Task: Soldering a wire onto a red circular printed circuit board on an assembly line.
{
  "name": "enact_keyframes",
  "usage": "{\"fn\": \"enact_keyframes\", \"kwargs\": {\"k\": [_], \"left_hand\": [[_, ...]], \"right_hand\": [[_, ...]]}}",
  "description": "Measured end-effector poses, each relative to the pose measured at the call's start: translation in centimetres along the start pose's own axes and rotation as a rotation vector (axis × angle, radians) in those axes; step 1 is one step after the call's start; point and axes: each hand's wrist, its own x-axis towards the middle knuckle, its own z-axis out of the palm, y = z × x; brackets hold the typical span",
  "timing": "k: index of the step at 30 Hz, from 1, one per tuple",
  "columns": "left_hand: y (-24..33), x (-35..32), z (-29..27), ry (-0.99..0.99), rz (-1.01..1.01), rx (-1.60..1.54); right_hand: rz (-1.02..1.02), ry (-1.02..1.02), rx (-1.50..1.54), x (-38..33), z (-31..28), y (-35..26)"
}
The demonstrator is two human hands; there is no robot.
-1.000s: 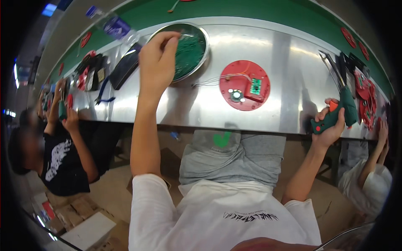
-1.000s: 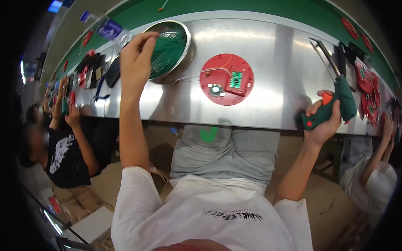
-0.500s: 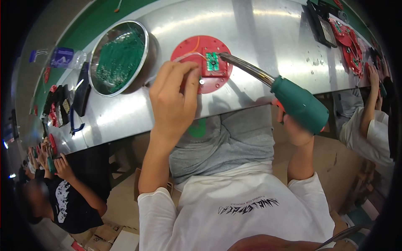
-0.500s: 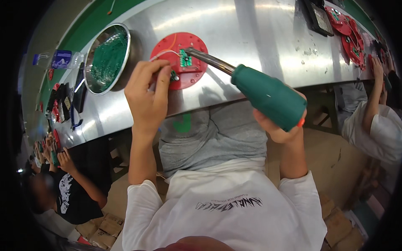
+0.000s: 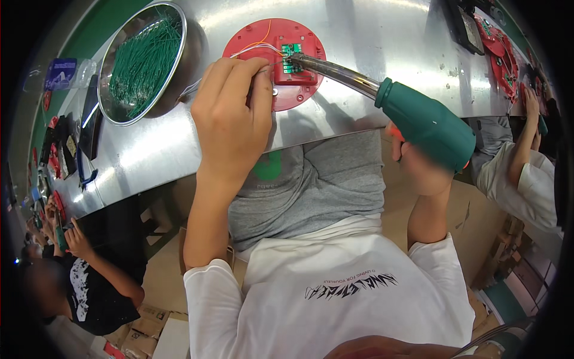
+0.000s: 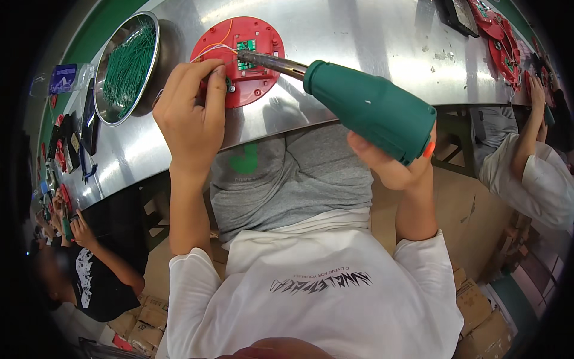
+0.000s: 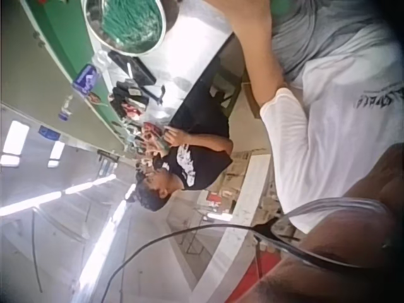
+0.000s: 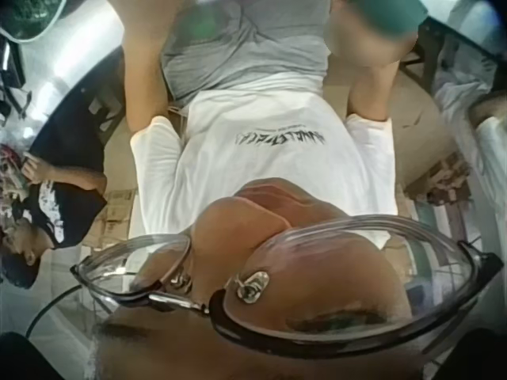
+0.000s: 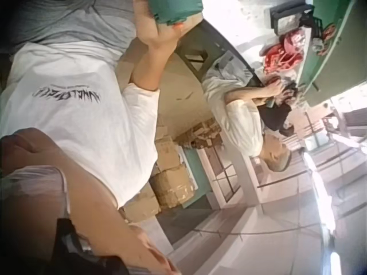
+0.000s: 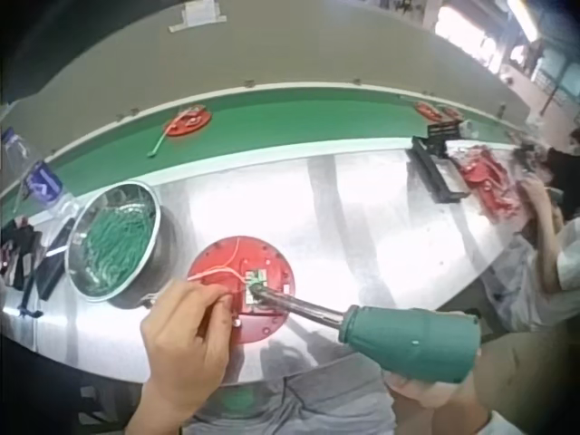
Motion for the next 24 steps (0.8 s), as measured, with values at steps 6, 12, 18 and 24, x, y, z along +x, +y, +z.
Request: {"fn": "enact_keyframes", "kwargs": {"k": [6,12,18,24], "left_hand": [[-0.3,0.2,0.1,0.009,0.003,-0.001],[0.6,0.1,-0.3,0.01,-0.033,-0.058],[0.3,-0.4,0.2,0.022,-0.024,-0.094],[0.3,0.1,0.0,0.031,-0.017,-0.082]], "right_hand": [[0.04,0.029,0.185,1.2,0.2,-0.8],[0.152,0.029,0.362,1.1,-0.4,-1.1],[0.011,0.177,0.296,1.1,-0.6,-1.3],[0.023,0.189,0.391,1.3,-0.6,-1.4]]}}
